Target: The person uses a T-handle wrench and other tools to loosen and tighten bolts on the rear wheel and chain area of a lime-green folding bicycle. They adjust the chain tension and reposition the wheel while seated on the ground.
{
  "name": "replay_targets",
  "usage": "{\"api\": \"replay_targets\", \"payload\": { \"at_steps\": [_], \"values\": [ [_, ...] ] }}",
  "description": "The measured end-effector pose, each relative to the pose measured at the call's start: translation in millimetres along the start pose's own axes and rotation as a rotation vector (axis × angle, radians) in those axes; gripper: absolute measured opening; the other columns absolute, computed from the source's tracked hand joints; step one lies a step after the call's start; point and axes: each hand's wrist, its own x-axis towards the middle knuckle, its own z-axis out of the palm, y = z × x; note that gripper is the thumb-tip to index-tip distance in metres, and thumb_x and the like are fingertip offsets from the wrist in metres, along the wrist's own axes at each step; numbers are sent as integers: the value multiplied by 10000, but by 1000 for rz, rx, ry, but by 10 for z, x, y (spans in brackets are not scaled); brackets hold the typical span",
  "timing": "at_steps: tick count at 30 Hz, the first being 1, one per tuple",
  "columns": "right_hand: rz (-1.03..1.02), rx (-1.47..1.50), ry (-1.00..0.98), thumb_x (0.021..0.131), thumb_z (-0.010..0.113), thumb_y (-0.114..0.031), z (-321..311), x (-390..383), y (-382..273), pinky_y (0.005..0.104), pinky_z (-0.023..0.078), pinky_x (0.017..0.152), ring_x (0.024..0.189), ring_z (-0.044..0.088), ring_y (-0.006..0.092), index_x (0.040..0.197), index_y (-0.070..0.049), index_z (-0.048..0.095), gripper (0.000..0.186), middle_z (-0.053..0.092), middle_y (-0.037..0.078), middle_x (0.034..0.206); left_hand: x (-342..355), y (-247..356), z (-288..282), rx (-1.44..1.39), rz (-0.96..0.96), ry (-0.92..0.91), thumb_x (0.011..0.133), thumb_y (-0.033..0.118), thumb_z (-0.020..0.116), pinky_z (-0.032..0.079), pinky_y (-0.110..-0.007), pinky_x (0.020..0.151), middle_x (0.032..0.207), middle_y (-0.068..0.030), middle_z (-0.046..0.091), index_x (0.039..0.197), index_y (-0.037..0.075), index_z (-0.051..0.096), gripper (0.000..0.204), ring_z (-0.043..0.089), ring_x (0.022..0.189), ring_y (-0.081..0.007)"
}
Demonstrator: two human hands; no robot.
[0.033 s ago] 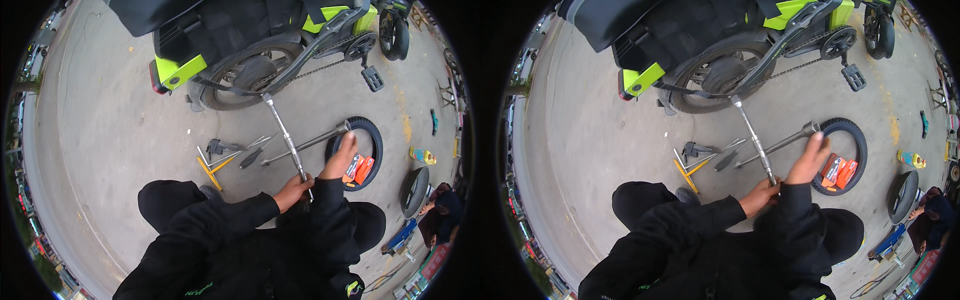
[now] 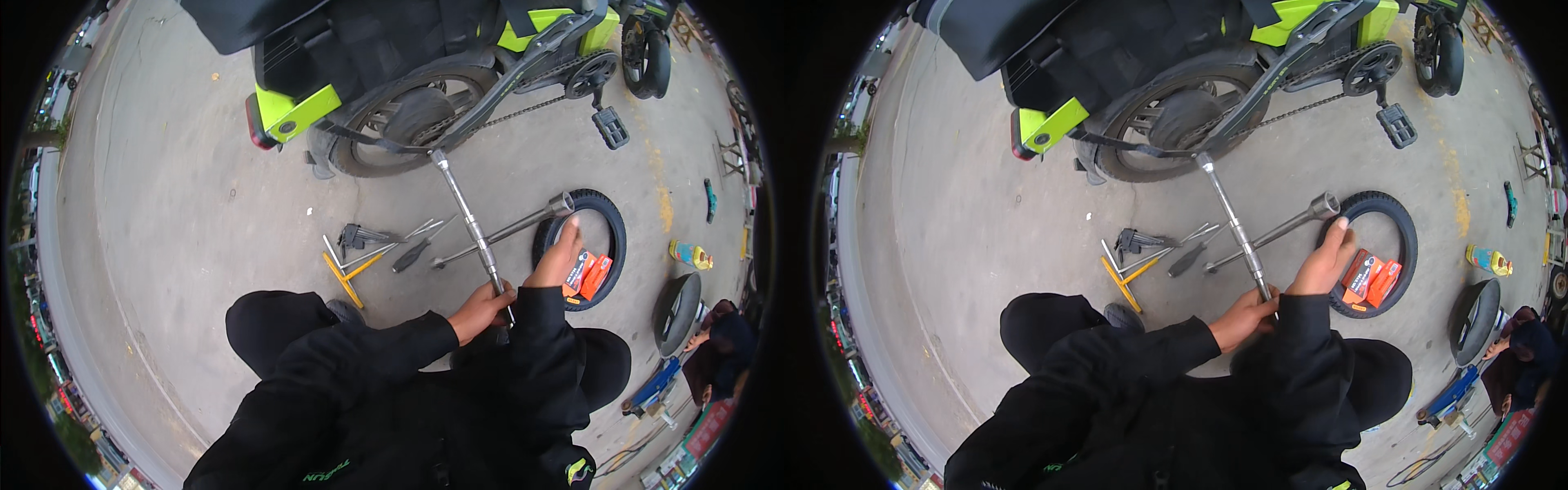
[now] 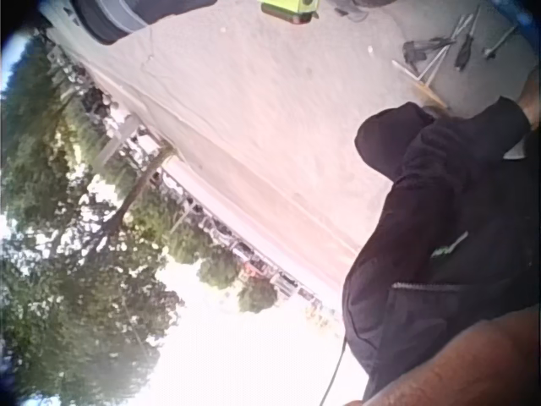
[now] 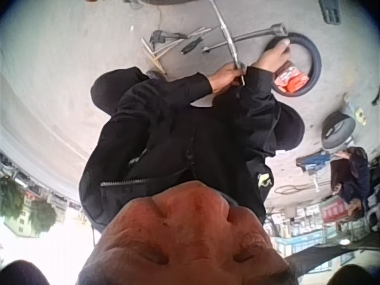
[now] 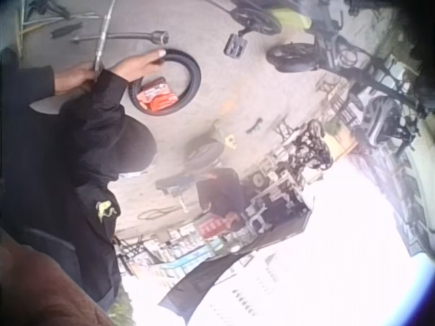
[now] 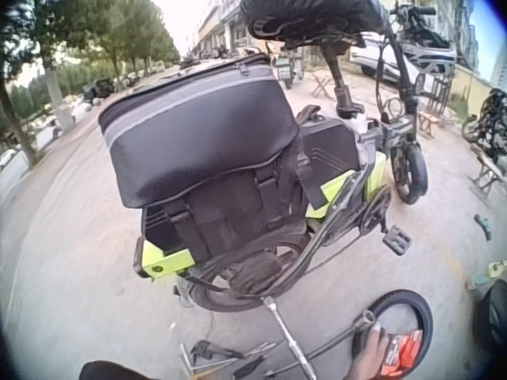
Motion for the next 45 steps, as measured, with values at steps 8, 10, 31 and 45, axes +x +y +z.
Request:
{"api": "replay_targets", "payload": {
  "at_steps": [8,10,31,45],
  "values": [
    [-185,329,-643,952,494,-464,119,-457,-246,463,287,1095,1302,418,352,1321,6,424,602,463,213,1364,43,-122,-114,148,237,-82,990,226,511,514,-321,743,940,-52,613,1026,96,510,135,620,850,-162],
    [-423,-70,-1190,935,545,-350,41,-935,-324,462,368,1028,1192,498,403,1151,13,569,423,567,224,1220,86,-160,-149,89,225,-123,994,244,513,527,-339,773,972,-85,642,1003,99,500,146,669,842,-211],
    [-1218,-319,-220,936,402,-191,-201,-780,-440,469,320,1079,1321,414,385,1416,18,324,530,397,235,1435,19,-116,-93,-153,102,23,947,172,601,502,-304,779,945,-91,625,977,68,472,169,609,872,-168],
    [-405,-48,-198,954,562,-237,-126,-379,-228,415,281,1103,1334,374,302,1398,49,339,574,398,222,1408,-19,-47,-103,35,95,-8,933,139,592,481,-265,659,869,-50,606,961,82,446,159,597,787,-119]
  ]
}}
